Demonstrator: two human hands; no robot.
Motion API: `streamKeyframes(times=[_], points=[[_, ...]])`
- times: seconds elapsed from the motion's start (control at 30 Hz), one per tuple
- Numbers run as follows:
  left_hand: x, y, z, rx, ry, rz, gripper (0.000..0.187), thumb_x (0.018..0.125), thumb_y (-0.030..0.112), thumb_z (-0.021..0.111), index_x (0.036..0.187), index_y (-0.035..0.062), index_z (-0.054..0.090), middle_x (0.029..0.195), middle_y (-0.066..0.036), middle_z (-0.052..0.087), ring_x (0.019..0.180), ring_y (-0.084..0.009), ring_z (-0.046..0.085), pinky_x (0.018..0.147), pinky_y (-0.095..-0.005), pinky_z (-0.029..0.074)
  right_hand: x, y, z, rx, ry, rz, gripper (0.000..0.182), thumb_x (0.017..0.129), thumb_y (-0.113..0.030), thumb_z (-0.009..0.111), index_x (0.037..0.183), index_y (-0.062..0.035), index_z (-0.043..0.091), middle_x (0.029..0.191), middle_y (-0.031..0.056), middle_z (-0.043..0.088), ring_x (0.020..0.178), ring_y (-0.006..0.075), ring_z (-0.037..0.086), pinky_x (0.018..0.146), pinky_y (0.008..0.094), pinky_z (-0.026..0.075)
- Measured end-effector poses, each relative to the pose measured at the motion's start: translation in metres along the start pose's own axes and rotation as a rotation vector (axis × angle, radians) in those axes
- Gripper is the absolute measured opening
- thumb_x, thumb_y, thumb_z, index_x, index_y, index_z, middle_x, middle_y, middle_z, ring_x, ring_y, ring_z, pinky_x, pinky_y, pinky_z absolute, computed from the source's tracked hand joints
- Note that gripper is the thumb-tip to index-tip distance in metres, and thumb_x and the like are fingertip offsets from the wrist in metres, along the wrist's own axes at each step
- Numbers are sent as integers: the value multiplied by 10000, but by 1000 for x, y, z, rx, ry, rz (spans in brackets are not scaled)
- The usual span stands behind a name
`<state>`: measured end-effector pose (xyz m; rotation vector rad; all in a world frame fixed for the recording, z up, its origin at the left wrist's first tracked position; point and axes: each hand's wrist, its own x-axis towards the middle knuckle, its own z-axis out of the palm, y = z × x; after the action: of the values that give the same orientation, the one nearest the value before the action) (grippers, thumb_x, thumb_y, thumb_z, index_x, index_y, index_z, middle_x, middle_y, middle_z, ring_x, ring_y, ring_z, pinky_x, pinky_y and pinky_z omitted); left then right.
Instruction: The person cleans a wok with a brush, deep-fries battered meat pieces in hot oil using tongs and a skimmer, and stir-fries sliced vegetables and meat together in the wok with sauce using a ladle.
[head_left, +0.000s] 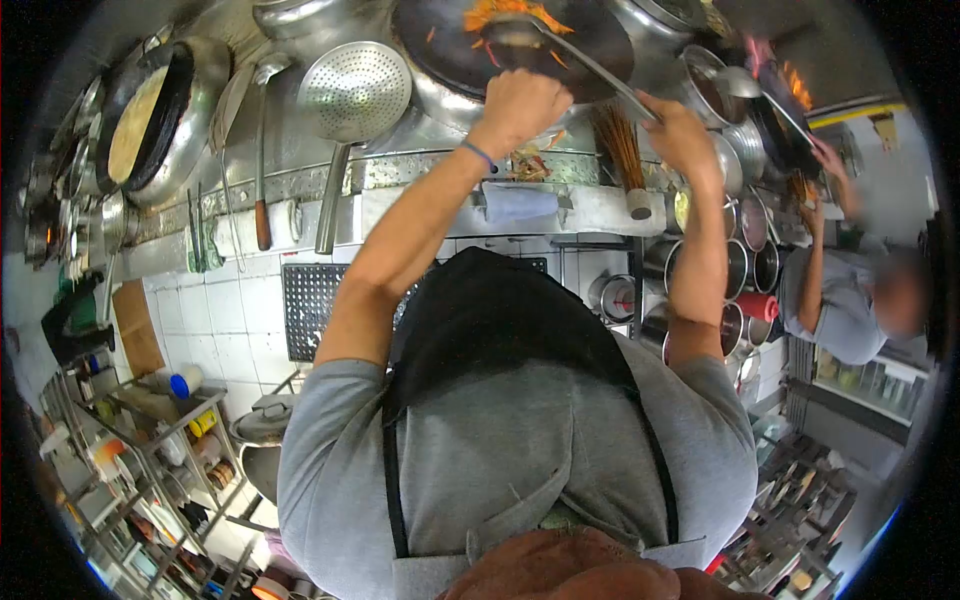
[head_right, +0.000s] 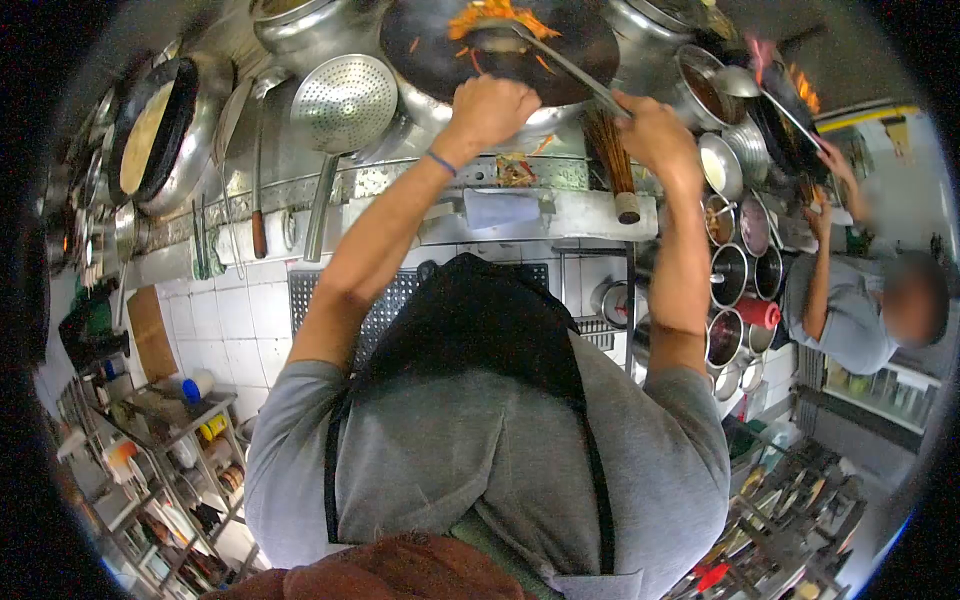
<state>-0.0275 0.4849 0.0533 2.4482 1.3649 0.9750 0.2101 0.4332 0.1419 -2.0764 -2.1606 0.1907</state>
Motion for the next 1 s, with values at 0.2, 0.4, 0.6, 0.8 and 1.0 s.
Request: streamKeyframes(times=[0.2, 0.4, 0.6, 0.8, 1.0], points=[[-78, 3, -5, -32, -160, -19, 321, 825, 317, 569, 636, 92, 697, 647, -194, 646, 599, -401, 650, 586, -494, 541, -29, 36, 37, 341, 222, 47, 390, 898, -138, 634, 1287, -173, 630, 1106, 205, 676, 1070, 356, 649, 891, 389, 507], [5, -35, 5, 62, -44, -98, 309, 842, 358, 555, 723, 139, 737, 689, -169, 673, 640, -382, 669, 637, -493, 554, -80, 6, 76, 784, 235, 149, 592, 868, -39, 673, 1422, -55, 466, 1206, 176, 646, 1070, 249, 635, 939, 344, 493], [10, -51, 18, 38, -49, -11, 296, 832, 339, 538, 737, 152, 747, 732, -170, 689, 690, -391, 677, 638, -493, 554, -67, -20, 153, 574, 330, 125, 456, 877, -154, 648, 1318, -71, 567, 953, 285, 662, 824, 352, 702, 751, 413, 533], [-16, -12, -9, -4, -75, -45, 321, 843, 328, 563, 668, 96, 700, 678, -195, 651, 632, -410, 647, 612, -517, 528, -62, 31, 114, 410, 679, 177, 508, 873, -123, 658, 1336, 30, 517, 960, 280, 682, 830, 361, 700, 767, 415, 535], [-3, -10, -11, -65, 10, -51, 302, 816, 313, 590, 626, 98, 686, 618, -180, 626, 574, -398, 628, 568, -492, 515, -19, 145, 40, 337, 397, 400, 381, 812, -147, 633, 1125, 68, 611, 802, 207, 697, 711, 344, 689, 674, 408, 539]])
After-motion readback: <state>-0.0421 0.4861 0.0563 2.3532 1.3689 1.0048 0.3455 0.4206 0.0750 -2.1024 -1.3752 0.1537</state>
